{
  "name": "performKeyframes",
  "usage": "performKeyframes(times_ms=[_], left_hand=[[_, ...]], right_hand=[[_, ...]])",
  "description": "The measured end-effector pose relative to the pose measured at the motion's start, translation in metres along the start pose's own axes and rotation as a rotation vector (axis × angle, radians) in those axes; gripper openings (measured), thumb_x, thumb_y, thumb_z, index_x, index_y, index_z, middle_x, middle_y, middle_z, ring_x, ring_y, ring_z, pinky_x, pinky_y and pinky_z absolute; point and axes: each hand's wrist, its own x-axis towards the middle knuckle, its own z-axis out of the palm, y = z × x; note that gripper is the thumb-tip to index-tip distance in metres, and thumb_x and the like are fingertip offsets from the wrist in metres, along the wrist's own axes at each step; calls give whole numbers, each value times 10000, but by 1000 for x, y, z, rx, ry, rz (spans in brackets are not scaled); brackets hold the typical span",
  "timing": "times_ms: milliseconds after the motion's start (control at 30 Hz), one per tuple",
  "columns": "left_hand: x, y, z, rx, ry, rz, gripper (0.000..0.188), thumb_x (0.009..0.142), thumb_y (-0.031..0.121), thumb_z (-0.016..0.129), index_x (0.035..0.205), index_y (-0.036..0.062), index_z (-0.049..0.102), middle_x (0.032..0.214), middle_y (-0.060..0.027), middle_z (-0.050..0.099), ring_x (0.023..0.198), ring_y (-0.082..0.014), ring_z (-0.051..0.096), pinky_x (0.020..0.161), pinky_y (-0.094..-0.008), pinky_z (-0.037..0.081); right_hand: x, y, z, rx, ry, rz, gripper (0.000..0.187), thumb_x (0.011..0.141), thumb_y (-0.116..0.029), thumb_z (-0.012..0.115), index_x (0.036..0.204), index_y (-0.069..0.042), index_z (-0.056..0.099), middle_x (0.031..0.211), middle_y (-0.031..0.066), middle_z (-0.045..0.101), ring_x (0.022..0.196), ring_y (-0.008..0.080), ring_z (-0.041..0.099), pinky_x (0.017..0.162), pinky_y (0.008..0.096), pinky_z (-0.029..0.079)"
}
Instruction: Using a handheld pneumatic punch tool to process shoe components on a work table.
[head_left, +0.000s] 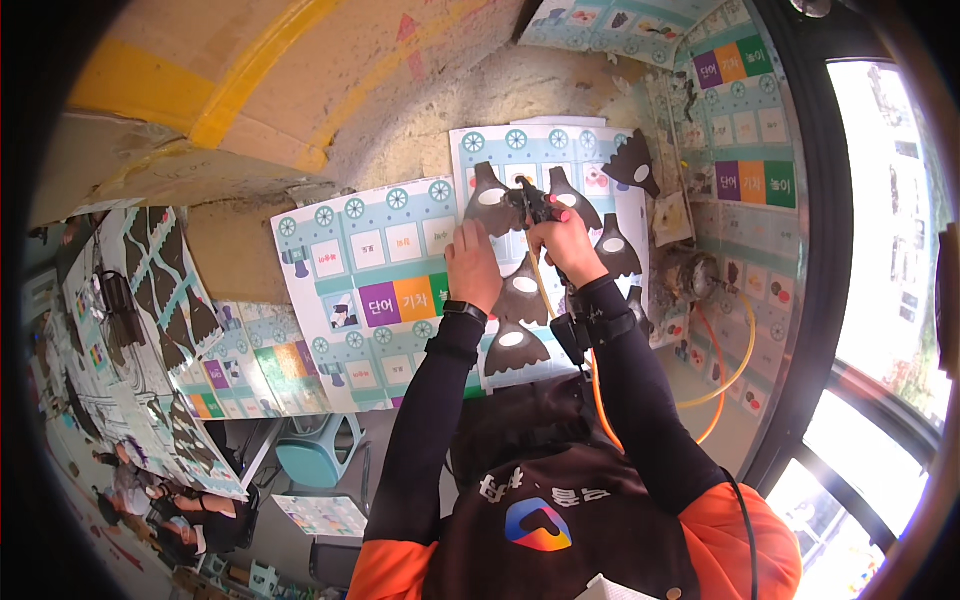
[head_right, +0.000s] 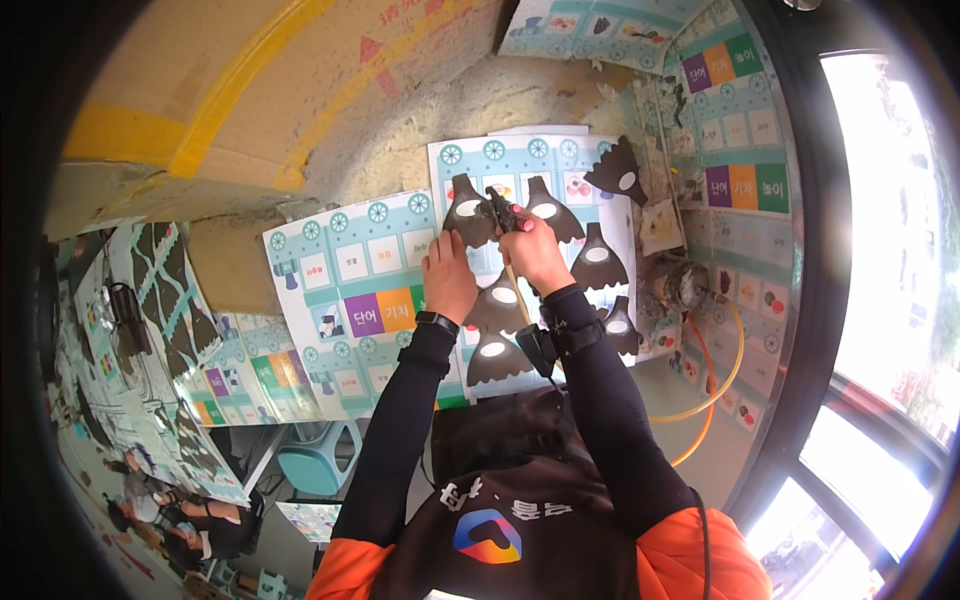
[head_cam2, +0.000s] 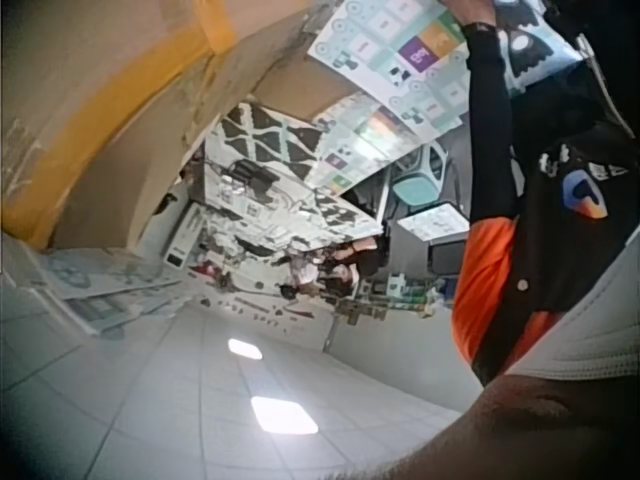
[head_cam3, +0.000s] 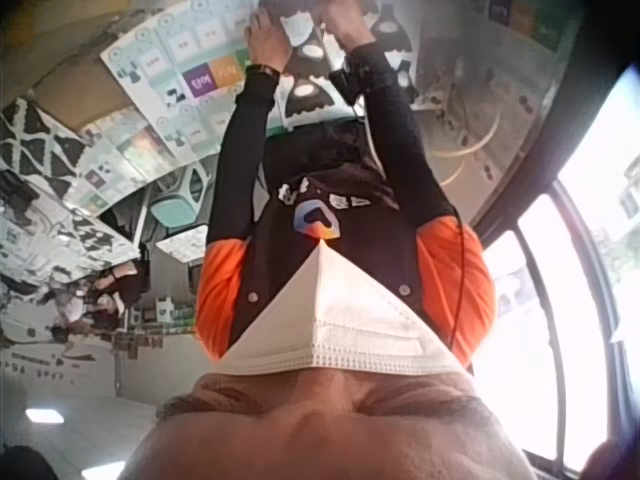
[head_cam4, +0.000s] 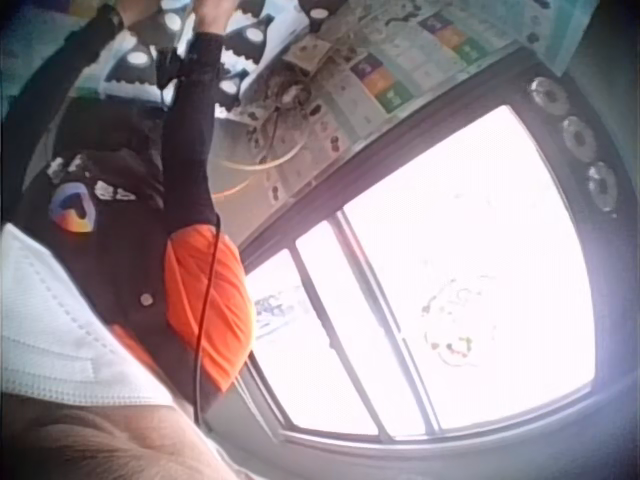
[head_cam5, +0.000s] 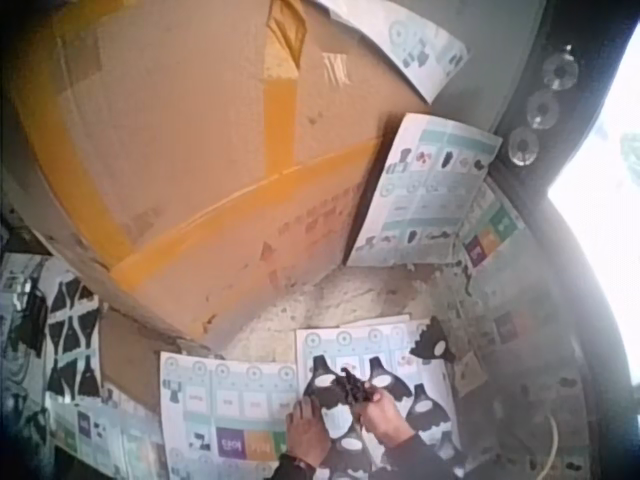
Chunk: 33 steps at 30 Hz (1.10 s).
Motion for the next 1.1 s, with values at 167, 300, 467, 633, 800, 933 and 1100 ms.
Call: performKeyframes(times_ms=[167, 300, 467, 633, 800, 933, 1100], left_hand=[[0, -1, -1, 22, 9, 13, 603, 828, 60, 584, 1401, -97, 484, 1337, -160, 493, 1268, -338, 483, 978, -442, 449], [0, 0, -1, 13, 0, -1, 606, 828, 62, 587, 1404, -95, 484, 1338, -156, 493, 1264, -332, 485, 974, -442, 453], [0, 2, -1, 18, -24, -10, 605, 829, 64, 592, 1403, -92, 486, 1343, -155, 493, 1267, -329, 483, 982, -440, 453], [-1, -1, 2, -12, -6, -18, 595, 830, 57, 610, 1397, -79, 497, 1349, -163, 493, 1271, -346, 480, 995, -446, 447], [8, 0, -2, -163, 143, -77, 483, 846, 95, 658, 1297, -36, 541, 1248, -173, 523, 1184, -361, 521, 942, -455, 461], [23, 4, -2, -115, 134, -281, 458, 833, 232, 796, 1154, 1, 566, 1176, -184, 571, 1108, -372, 582, 929, -481, 487], [39, -28, 11, -56, -39, -443, 524, 772, 341, 876, 1057, 2, 595, 1058, -195, 645, 1034, -365, 627, 912, -464, 505]], right_hand=[[2, 0, 2, -46, 15, -140, 201, 760, -68, 573, 926, 27, 635, 711, 127, 670, 626, 215, 665, 609, 356, 519], [-3, -1, -1, -36, 76, -59, 202, 750, -59, 586, 926, 26, 632, 734, 125, 674, 628, 211, 664, 609, 348, 525], [-4, 5, 0, -43, -2, -40, 210, 747, -51, 590, 938, 29, 628, 712, 128, 658, 610, 204, 650, 585, 342, 516], [-8, 2, 6, 81, -94, 13, 190, 755, -43, 577, 919, 42, 624, 661, 106, 621, 566, 192, 601, 540, 324, 484], [-6, 23, -21, 96, 9, -67, 237, 759, -67, 608, 972, 31, 643, 765, 108, 703, 663, 193, 676, 504, 315, 489], [-30, 4, -47, 280, -28, -62, 374, 772, -69, 604, 1134, 22, 610, 935, 63, 746, 743, 118, 647, 466, 250, 458], [-56, 12, -87, 404, 36, -117, 422, 790, -65, 590, 1200, 36, 600, 979, 97, 755, 689, 117, 623, 475, 249, 460]])
